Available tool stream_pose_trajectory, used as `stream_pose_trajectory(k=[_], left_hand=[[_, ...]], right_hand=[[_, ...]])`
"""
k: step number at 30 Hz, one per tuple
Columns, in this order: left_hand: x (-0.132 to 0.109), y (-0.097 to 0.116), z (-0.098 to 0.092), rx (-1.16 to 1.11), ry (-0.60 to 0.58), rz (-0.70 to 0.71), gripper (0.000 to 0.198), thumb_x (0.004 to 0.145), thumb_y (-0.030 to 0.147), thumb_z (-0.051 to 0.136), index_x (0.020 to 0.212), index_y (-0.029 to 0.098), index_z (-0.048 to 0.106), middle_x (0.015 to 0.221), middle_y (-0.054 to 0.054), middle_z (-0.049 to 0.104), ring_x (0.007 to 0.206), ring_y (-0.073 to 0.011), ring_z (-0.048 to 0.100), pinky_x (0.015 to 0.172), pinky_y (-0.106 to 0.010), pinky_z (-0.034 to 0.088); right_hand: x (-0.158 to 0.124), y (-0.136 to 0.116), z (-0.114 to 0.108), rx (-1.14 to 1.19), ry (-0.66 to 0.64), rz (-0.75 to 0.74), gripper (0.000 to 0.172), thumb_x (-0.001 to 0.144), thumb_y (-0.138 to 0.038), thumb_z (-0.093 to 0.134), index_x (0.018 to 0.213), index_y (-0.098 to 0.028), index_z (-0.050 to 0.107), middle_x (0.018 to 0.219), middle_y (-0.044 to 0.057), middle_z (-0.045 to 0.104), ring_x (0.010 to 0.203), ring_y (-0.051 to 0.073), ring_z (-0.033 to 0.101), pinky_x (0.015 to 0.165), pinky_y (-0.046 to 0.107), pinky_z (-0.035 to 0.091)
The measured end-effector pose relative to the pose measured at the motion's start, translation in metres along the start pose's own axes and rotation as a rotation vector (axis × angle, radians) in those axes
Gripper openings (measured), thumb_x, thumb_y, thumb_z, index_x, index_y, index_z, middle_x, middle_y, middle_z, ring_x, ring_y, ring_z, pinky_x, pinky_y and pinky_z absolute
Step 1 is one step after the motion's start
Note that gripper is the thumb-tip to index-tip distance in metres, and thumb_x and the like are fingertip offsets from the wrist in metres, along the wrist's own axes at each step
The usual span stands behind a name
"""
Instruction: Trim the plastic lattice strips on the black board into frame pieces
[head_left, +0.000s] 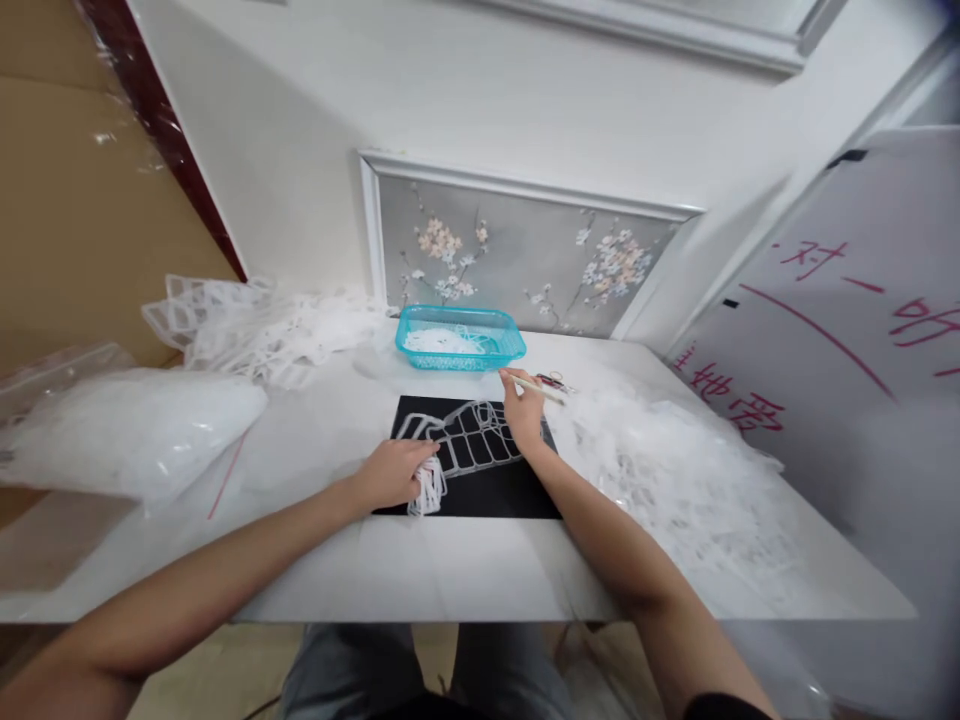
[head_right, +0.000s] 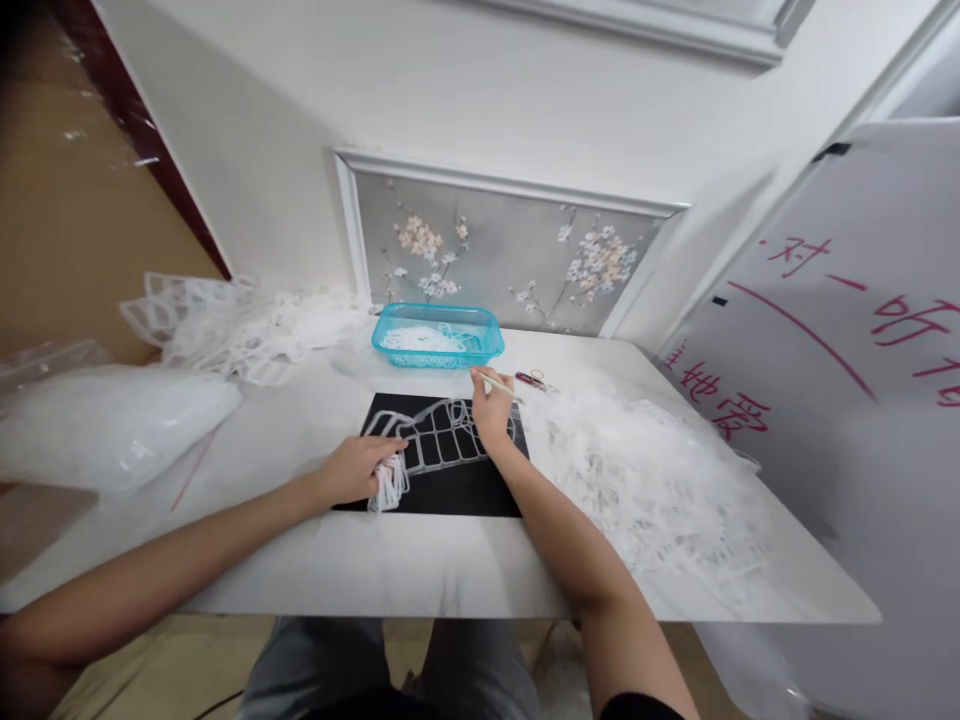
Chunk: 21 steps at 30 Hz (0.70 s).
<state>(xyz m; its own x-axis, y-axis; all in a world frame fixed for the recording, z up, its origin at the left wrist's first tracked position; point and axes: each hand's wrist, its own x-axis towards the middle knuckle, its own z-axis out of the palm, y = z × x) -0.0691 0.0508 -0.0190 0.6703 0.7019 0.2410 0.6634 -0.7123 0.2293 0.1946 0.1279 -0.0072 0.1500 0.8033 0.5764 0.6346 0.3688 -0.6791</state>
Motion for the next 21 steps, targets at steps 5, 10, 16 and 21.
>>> stream_pose_trajectory(k=[5,10,16,21], left_hand=[[-0.001,0.001,-0.012,-0.061,0.073,0.040,0.041,0.075,0.005,0.053,0.111,0.022,0.062,0.127,-0.005,0.067,0.108,-0.0231,0.068,0.090,-0.032,0.058],[-0.004,0.007,-0.029,-0.135,0.214,0.018,0.021,0.086,0.012,0.051,0.102,0.022,0.060,0.143,-0.008,0.054,0.126,-0.0261,0.057,0.102,-0.039,0.053],[-0.002,0.006,-0.021,-0.271,0.308,-0.020,0.011,0.088,0.017,0.054,0.096,0.024,0.057,0.134,-0.008,0.061,0.124,-0.0256,0.059,0.104,-0.042,0.051],[0.000,-0.002,-0.010,-0.416,0.359,-0.138,0.024,0.088,0.025,0.057,0.112,0.024,0.053,0.116,-0.007,0.069,0.108,-0.0232,0.067,0.097,-0.039,0.055]], right_hand=[[-0.014,-0.022,-0.005,0.279,-0.027,0.124,0.036,0.094,-0.046,0.046,0.099,-0.019,0.069,0.103,0.011,0.073,0.098,0.027,0.063,0.086,0.042,0.049],[-0.039,-0.053,0.003,0.582,-0.333,0.149,0.021,0.083,-0.045,0.064,0.077,-0.025,0.070,0.079,0.003,0.076,0.082,0.025,0.071,0.078,0.037,0.055],[-0.060,-0.071,0.014,0.780,-0.498,0.214,0.016,0.076,-0.049,0.071,0.076,-0.033,0.071,0.077,-0.002,0.075,0.079,0.026,0.072,0.075,0.042,0.057],[-0.066,-0.065,0.021,0.797,-0.526,0.235,0.014,0.078,-0.049,0.071,0.079,-0.035,0.073,0.079,-0.002,0.076,0.078,0.026,0.072,0.070,0.041,0.057]])
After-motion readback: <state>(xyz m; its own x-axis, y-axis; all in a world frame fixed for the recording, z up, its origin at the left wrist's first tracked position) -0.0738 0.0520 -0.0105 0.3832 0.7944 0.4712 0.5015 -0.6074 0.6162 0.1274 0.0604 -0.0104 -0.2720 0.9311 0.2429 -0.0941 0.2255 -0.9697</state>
